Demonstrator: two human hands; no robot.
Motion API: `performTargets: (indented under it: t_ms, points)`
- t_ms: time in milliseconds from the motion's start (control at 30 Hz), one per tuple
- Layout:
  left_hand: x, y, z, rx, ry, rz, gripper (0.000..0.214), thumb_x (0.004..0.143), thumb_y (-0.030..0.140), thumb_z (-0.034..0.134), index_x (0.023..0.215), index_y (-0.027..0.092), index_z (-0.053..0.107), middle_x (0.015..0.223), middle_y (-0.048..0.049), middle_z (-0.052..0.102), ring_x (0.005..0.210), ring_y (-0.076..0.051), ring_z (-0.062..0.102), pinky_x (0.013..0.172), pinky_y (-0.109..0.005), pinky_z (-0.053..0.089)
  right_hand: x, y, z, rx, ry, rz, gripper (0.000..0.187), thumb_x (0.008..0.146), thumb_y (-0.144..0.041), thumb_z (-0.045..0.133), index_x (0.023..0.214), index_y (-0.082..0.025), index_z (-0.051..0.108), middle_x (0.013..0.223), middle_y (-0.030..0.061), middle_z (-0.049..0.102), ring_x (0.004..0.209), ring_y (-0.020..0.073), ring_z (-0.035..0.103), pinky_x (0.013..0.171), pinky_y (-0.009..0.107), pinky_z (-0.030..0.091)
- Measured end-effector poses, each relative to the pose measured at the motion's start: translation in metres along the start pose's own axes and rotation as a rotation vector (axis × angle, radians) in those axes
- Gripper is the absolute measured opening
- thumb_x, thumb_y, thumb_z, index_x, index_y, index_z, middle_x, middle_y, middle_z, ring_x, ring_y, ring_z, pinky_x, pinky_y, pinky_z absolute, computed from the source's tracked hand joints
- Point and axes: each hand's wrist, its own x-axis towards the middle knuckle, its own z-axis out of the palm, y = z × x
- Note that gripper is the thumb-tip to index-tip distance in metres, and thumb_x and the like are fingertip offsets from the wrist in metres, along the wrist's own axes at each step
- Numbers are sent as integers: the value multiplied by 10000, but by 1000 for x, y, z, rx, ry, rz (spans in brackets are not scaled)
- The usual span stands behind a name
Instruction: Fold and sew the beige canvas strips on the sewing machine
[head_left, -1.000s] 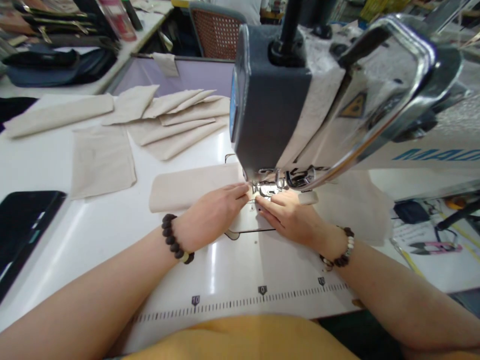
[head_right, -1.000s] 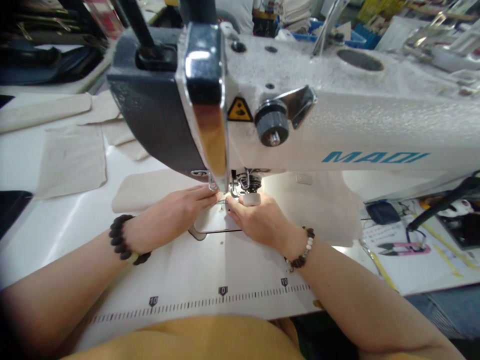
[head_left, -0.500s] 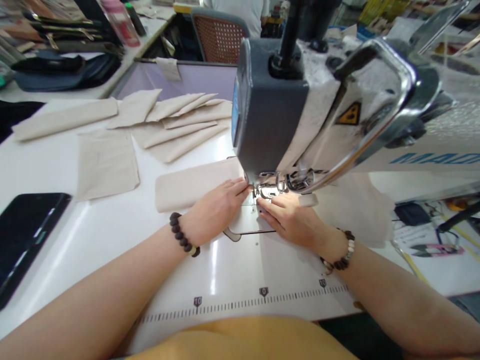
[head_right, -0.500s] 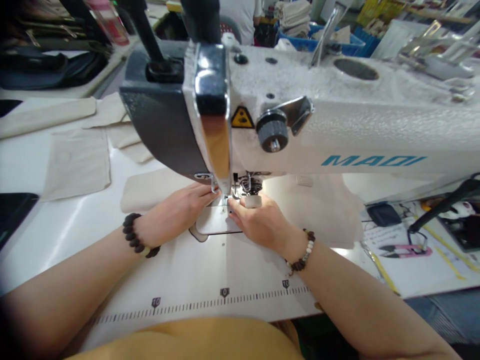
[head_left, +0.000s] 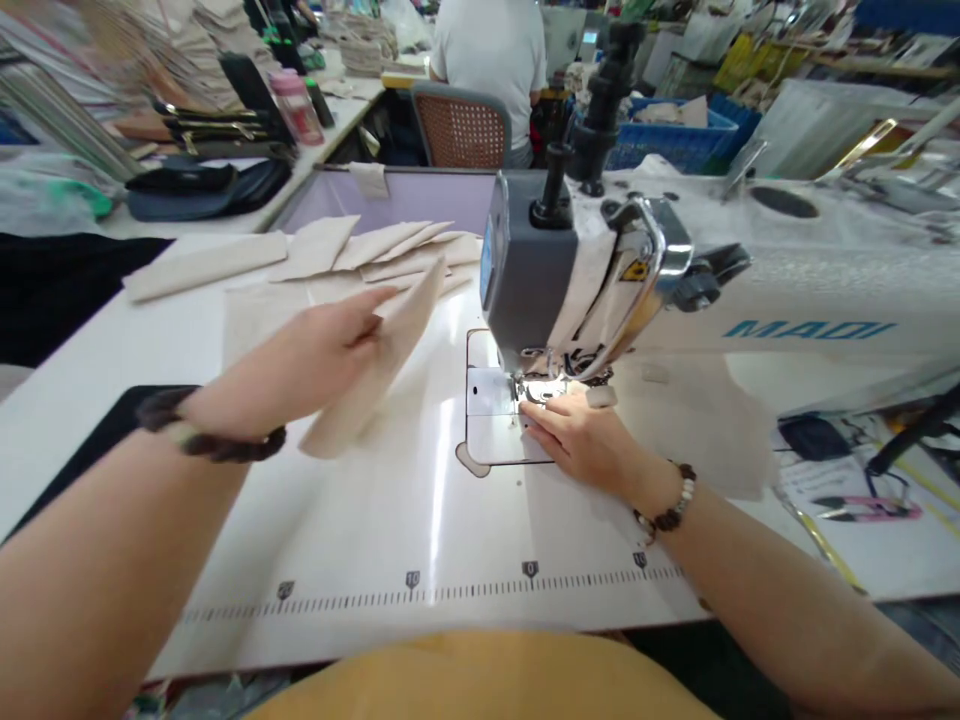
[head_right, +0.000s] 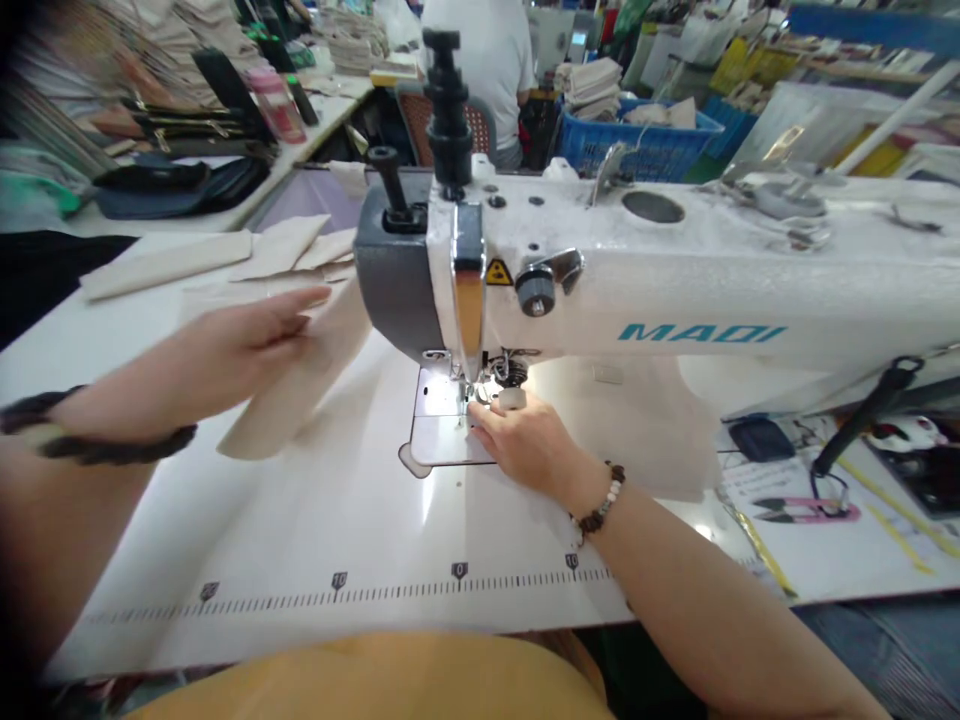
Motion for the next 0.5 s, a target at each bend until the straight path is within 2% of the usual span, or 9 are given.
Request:
performTargets:
  t_ms: [67,133,200,267,300,400,433,500]
  points:
    - [-7,-4,-5,-308,-19,-29,509,800,221,461,1306,205,413,1006,-37,638,851,-200,616,820,-365,500,0,0,-1,-4,8,-2,204,919,-235,438,1006,-151,603,746,42,605,701,163,510,603,268,290]
    - [-18,-12,7,-460,-67,-30,529,821,260,445,1338,200,350,1036,-61,626,837,-191,627,773,-352,526,-1,0,-1,-8,11,-4,204,917,-232,439,1007,-148,602,742,42,602,684,159,509,596,270,286]
    - [-33,-23,27,-247,-77,-11,569,826,276,470,1357,160,303,1111,-114,589,918,-228,614,789,-402,525,-1,1,-1,-16,19,-15,202,913,-240,452,1010,-148,602,754,44,605,674,158,512,592,273,286]
    - [-48,-28,48,101,32,134,525,838,242,460,1329,108,332,1241,-188,491,1089,-290,530,879,-480,474,-1,2,1,-27,31,-31,197,906,-242,466,1012,-153,606,756,43,608,678,160,519,590,270,292]
    - [-54,-28,56,238,45,234,462,855,218,442,1295,95,375,1286,-205,445,1153,-307,477,920,-497,444,-1,2,2,-31,35,-35,193,903,-239,472,1012,-155,608,752,42,609,681,160,522,591,268,295]
    - [-63,-9,74,429,-62,511,298,899,168,399,1176,106,491,1269,-175,466,1137,-273,481,937,-439,450,-1,3,3,-26,42,-32,186,898,-237,486,1007,-155,612,751,41,611,684,158,527,598,261,305]
    - [-62,1,79,448,-112,559,278,902,171,412,1155,102,505,1220,-161,503,1092,-257,507,926,-415,460,-1,3,3,-23,52,-33,186,900,-239,485,999,-152,616,752,44,612,681,158,525,596,260,304]
    - [-55,19,86,486,-201,563,280,885,204,481,1130,74,516,1118,-149,549,1021,-248,530,901,-397,470,-2,3,2,-12,71,-49,192,910,-232,464,973,-151,626,745,44,608,674,154,518,594,259,303]
